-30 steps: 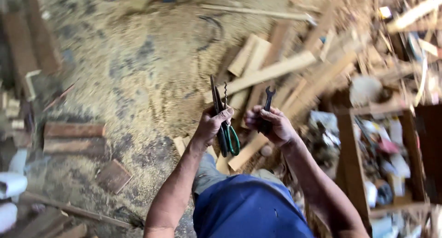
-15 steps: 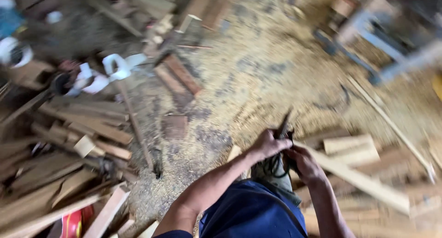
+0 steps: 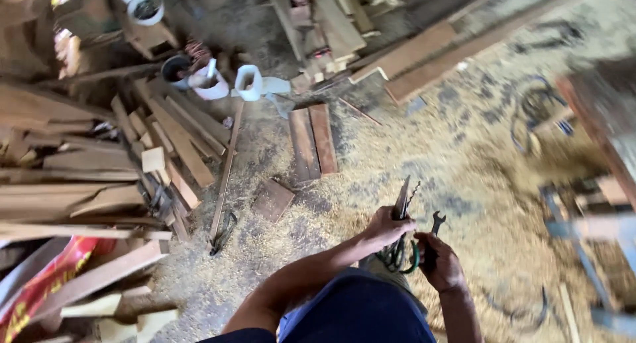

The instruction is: The person handles a handheld wood router by removing and reattaching its base plate. They also search through a wooden toolbox and a cardboard box to handle metal wrenches, pliers, and a hammer.

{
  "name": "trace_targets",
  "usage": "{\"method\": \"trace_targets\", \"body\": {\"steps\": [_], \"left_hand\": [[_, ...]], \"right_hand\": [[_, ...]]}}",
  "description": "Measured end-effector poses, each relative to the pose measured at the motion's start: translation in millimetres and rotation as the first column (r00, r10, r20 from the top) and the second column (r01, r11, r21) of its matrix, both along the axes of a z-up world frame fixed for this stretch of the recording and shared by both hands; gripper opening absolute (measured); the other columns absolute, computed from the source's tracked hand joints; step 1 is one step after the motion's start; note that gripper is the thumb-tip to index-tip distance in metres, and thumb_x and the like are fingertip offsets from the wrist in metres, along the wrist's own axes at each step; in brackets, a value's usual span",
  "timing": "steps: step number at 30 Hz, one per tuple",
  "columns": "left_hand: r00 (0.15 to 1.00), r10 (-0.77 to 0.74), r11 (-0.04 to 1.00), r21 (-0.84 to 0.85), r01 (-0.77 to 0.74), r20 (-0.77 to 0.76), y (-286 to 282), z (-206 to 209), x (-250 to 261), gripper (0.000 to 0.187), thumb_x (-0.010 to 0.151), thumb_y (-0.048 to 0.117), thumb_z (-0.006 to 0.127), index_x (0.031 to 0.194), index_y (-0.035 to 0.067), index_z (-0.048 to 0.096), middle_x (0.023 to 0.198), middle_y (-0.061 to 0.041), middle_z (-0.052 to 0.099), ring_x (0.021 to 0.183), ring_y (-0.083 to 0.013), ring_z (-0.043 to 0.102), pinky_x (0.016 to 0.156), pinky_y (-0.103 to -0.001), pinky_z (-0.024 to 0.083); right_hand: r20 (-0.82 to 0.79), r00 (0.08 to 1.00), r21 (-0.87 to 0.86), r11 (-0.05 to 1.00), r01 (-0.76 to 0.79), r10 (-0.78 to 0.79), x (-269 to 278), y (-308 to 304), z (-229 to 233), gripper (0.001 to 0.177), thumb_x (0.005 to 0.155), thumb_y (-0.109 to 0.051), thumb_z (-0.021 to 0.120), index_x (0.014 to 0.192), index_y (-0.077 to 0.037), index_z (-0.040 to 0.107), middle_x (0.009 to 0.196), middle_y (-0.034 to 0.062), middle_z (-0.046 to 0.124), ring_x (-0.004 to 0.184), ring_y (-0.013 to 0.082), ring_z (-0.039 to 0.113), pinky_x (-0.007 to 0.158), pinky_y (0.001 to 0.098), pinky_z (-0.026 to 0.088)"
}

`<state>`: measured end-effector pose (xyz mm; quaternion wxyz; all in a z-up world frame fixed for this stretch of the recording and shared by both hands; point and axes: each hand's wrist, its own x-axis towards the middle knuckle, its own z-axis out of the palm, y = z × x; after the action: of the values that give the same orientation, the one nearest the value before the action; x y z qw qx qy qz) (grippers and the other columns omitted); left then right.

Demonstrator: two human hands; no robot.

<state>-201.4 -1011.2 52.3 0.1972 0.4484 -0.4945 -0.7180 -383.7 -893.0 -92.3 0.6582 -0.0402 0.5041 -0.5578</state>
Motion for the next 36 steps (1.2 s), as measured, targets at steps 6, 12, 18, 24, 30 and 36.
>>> {"method": "trace_targets", "body": {"steps": [6, 12, 18, 24, 30, 36], "left_hand": [[0.920, 0.388, 0.919, 0.058, -0.390, 0.052, -93.8, -99.2, -80.6, 0.030, 0.084, 0.016, 0.073, 0.059, 0.019, 0.057, 0.051, 0.003, 0.049, 0.047, -0.0085, 0.043, 0.046, -0.026, 0.032], [0.883, 0.450, 0.891, -0.003, -0.453, 0.135, -138.7, -61.9, -58.2, 0.016, 0.074, 0.020, 0.075, 0.062, 0.015, 0.066, 0.050, 0.000, 0.052, 0.050, -0.0100, 0.054, 0.049, -0.024, 0.039], [0.821, 0.536, 0.835, 0.023, -0.550, 0.197, -188.7, -48.5, -22.1, 0.016, 0.076, 0.026, 0.077, 0.072, 0.011, 0.074, 0.056, -0.006, 0.060, 0.058, -0.0168, 0.063, 0.058, -0.029, 0.047], [0.811, 0.544, 0.821, 0.063, -0.567, 0.215, -263.7, -97.1, 15.2, 0.024, 0.073, 0.034, 0.083, 0.084, 0.013, 0.080, 0.070, -0.012, 0.070, 0.073, -0.0235, 0.071, 0.069, -0.036, 0.054], [0.830, 0.558, 0.813, 0.216, -0.541, -0.021, -409.7, -31.2, 80.8, 0.034, 0.085, 0.029, 0.076, 0.095, -0.003, 0.074, 0.084, -0.023, 0.067, 0.084, -0.0310, 0.068, 0.078, -0.040, 0.057], [0.862, 0.359, 0.910, -0.069, -0.408, -0.357, -560.3, -26.5, 179.4, 0.039, 0.099, 0.035, 0.056, 0.093, -0.001, 0.067, 0.085, -0.014, 0.062, 0.078, -0.0238, 0.064, 0.071, -0.036, 0.056]], "right_hand": [[-0.276, 0.960, 0.063, 0.998, -0.019, 0.035, -28.5, -158.6, 51.1, 0.024, 0.100, -0.017, 0.064, 0.109, 0.005, 0.068, 0.064, 0.0084, 0.046, 0.054, 0.0195, 0.050, 0.046, 0.0324, 0.040], [-0.346, 0.913, 0.088, 0.976, -0.200, 0.218, -15.6, -254.8, 76.5, 0.013, 0.095, -0.007, 0.063, 0.090, 0.005, 0.064, 0.058, 0.0106, 0.043, 0.044, 0.0200, 0.040, 0.040, 0.0317, 0.035], [-0.312, 0.854, 0.132, 0.909, -0.396, 0.417, 20.1, -322.0, 104.1, 0.011, 0.095, -0.007, 0.063, 0.091, 0.002, 0.065, 0.060, 0.0073, 0.044, 0.047, 0.0148, 0.042, 0.042, 0.0255, 0.036], [-0.205, 0.803, 0.207, 0.827, -0.523, 0.559, 54.7, -410.6, 80.7, 0.009, 0.096, -0.010, 0.062, 0.089, -0.003, 0.063, 0.064, 0.0063, 0.044, 0.050, 0.0155, 0.044, 0.043, 0.0254, 0.035], [-0.191, 0.764, 0.237, 0.784, -0.573, 0.616, 99.1, -555.9, 33.2, 0.017, 0.096, -0.018, 0.060, 0.082, -0.008, 0.056, 0.066, 0.0075, 0.047, 0.052, 0.0212, 0.050, 0.046, 0.0302, 0.038], [-0.154, 0.751, 0.173, 0.765, -0.620, 0.643, 170.6, -718.7, 69.9, 0.017, 0.099, -0.017, 0.057, 0.093, -0.001, 0.060, 0.077, 0.0144, 0.058, 0.060, 0.0275, 0.057, 0.054, 0.0374, 0.046]]}}
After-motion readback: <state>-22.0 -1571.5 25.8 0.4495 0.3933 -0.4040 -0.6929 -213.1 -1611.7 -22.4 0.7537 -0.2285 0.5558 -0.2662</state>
